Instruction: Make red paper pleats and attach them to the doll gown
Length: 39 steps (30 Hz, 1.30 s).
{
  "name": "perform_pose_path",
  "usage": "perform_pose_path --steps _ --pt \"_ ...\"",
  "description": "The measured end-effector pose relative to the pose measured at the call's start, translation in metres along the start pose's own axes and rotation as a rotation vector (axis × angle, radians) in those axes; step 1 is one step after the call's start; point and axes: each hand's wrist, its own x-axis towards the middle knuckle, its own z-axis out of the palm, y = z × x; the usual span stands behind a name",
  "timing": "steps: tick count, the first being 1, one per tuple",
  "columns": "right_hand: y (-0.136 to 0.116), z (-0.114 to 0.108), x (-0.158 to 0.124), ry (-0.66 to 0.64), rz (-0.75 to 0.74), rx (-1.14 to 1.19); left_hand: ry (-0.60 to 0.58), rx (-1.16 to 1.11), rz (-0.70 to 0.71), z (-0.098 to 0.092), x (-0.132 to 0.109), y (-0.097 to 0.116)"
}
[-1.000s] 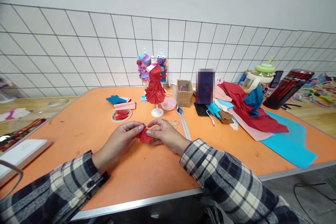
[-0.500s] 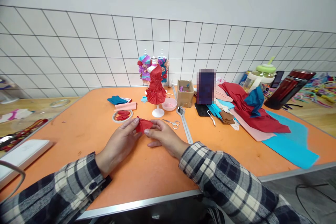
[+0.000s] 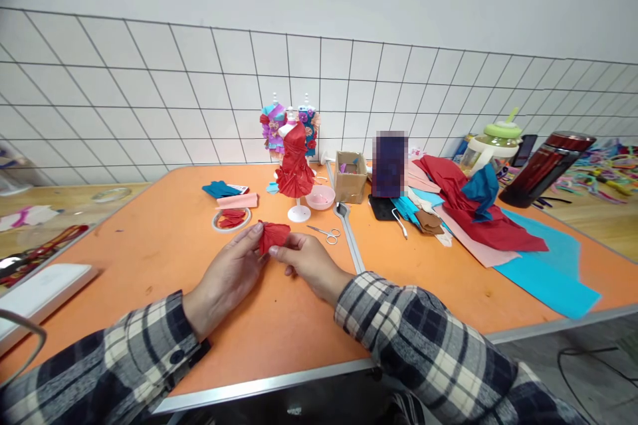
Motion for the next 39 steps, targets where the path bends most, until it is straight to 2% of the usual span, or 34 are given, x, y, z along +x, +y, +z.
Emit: perform_pose_path --steps 4,7,10,13,18,22,24,28,31,35,39 --pt "-0.002 -0.001 -0.002 -0.102 0.159 0.139 -0.006 -0.043 0.001 -0.002 0.001 0.0" --pt "-0.007 -0.004 -0.004 -0.144 0.2 0.051 0.009 -0.055 0.025 -0.004 0.002 0.003" --pt "-0.014 -0.009 -0.005 0.027 0.054 -0.07 0.034 -0.024 0.038 -0.005 0.003 0.007" --pt "-0.021 -0.013 -0.006 0.165 -0.033 0.016 0.025 0.04 0.019 -0.006 0.003 0.006" --pt "-0.021 -0.009 -0.007 0.135 -0.053 -0.013 -0.015 0.071 -0.032 -0.007 0.002 0.001" --pt "-0.015 -0.01 -0.007 0.023 -0.002 -0.032 -0.032 0.088 -0.055 -0.007 0.0 0.003" --pt "-0.015 -0.012 -0.006 0.007 -0.048 -0.038 -0.055 0.14 -0.068 -0.007 0.0 0.004" --pt "-0.018 -0.015 -0.003 0.162 -0.215 -0.328 -0.092 0.294 -0.058 -0.009 0.0 0.005" --pt "-0.018 -0.017 -0.001 0.229 -0.271 -0.559 -0.11 0.394 -0.053 -0.01 0.0 0.005" --pt "-0.017 -0.019 0.001 0.234 -0.298 -0.639 -0.074 0.56 -0.033 -0.007 -0.001 0.008" --pt "-0.019 -0.02 0.0 0.262 -0.386 -0.724 -0.054 0.601 0.004 -0.006 -0.001 0.009"
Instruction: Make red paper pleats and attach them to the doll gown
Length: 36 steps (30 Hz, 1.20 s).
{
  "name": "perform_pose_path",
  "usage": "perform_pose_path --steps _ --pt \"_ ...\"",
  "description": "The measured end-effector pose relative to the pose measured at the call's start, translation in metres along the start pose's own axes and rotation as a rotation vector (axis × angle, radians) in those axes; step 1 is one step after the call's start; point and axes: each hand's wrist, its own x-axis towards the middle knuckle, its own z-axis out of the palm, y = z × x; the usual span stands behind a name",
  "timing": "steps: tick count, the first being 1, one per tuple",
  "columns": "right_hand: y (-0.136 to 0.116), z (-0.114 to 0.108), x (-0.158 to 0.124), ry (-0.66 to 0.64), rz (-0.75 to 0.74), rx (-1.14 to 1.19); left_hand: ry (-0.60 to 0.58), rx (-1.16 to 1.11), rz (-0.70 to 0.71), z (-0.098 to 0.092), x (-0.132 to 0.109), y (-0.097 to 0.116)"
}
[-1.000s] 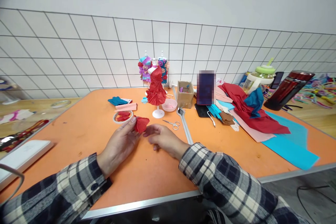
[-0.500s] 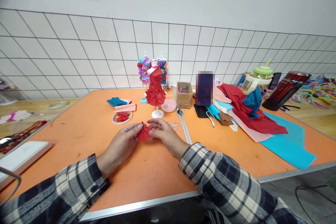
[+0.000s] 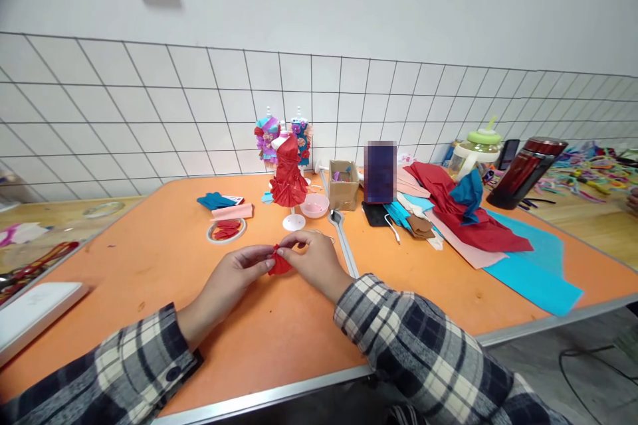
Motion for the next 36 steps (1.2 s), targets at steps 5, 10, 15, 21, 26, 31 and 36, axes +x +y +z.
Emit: perform_pose_path --steps 5,10,15,21,26,31,36 --pt "-0.005 -0.001 -0.002 0.03 -0.125 -0.011 0.002 -0.005 0.025 0.0 0.001 -0.001" --pt "-0.007 -0.002 -0.002 0.054 -0.172 -0.021 -0.019 0.013 0.023 -0.001 0.0 0.001" --pt "-0.011 0.0 -0.003 0.07 -0.195 -0.009 -0.006 -0.037 0.014 0.001 0.0 0.001" --pt "-0.023 -0.009 -0.005 0.039 -0.209 0.098 0.029 -0.1 0.115 -0.008 -0.007 -0.005" --pt "-0.031 -0.059 0.035 -0.042 -0.138 0.215 0.237 0.239 0.223 -0.021 0.019 0.047" --pt "-0.033 -0.091 0.091 -0.199 -0.097 0.274 0.164 0.338 0.225 -0.01 0.074 0.112" --pt "-0.019 -0.075 0.115 -0.296 -0.009 0.364 0.158 0.306 0.225 0.003 0.102 0.115"
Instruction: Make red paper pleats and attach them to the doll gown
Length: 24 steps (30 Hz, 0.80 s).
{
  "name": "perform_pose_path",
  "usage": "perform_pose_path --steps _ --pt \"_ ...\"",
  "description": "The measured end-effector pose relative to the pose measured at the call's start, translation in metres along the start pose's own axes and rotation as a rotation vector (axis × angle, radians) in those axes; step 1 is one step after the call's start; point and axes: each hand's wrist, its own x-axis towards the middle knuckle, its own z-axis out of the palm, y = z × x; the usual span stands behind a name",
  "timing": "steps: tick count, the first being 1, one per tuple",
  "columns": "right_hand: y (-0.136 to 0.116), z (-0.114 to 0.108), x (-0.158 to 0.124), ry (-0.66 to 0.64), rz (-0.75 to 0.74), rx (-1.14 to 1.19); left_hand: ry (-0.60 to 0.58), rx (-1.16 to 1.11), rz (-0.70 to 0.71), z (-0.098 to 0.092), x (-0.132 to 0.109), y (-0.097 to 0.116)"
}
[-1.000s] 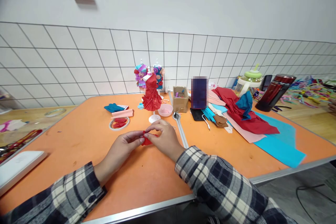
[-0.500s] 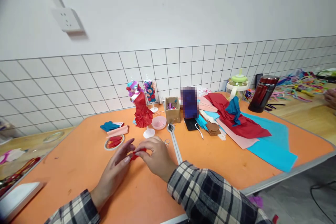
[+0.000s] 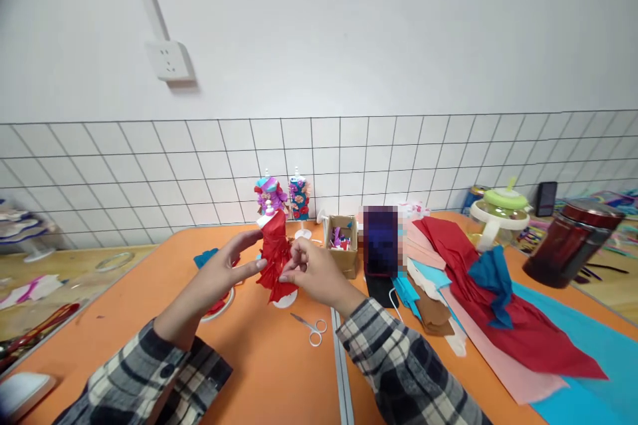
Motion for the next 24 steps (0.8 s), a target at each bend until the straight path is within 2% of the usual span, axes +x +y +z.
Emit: perform_pose_path --steps 4,11,19,24 --pt "0.01 0.002 0.009 0.072 -0.01 -0.081 0.086 -0.047 -0.006 0.005 0.01 -0.014" --pt "0.02 0.002 0.017 0.141 0.002 -0.14 -0.031 -0.152 -0.013 0.008 0.023 -0.026" --pt "0.023 0.007 0.015 0.205 0.002 -0.144 0.011 -0.102 -0.013 0.013 0.022 -0.032" --pt "0.024 0.008 0.014 0.256 -0.059 -0.265 0.004 -0.058 -0.025 0.015 0.02 -0.03"
